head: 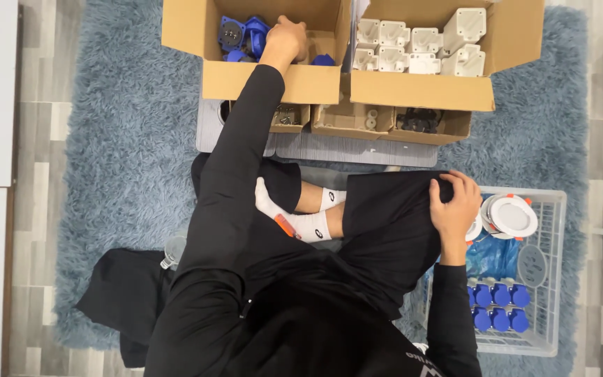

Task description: Assembling or inspecting electrical components using a screwdriver while sitting on the floor

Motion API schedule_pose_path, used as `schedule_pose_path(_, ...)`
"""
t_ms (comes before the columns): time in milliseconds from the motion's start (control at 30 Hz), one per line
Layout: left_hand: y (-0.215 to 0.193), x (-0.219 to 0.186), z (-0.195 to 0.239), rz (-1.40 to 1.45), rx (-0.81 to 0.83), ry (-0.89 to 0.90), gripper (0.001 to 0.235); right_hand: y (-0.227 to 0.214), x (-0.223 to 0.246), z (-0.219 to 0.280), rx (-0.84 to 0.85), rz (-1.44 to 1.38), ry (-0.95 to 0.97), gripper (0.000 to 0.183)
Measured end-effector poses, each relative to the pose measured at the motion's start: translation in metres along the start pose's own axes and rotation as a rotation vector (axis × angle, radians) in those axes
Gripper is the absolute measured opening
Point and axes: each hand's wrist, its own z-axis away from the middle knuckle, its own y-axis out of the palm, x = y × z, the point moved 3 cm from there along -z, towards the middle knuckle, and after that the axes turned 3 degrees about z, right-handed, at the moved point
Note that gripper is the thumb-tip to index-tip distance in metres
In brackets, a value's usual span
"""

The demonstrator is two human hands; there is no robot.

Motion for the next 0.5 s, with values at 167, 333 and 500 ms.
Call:
schedule_pose_path(167,-0.048,-0.003,0.05,0.111,-0.217,0.146,0.043,-0.007,-0.002,-0.01,0.024,-0.117,0.046,0.015)
schedule_pose_path(333,-0.118,-0.003,0.163,0.545,-0.506,0.49,0.055,-0.051,0.043,-0.07,-0.132,-0.272,-0.205,0.012)
schedule_pose_path(500,-0.143,0.001,0.269,0.807,-0.582,0.562,0.069,-0.057,0.071,-0.129,0.215,-0.204,-0.253,0.016)
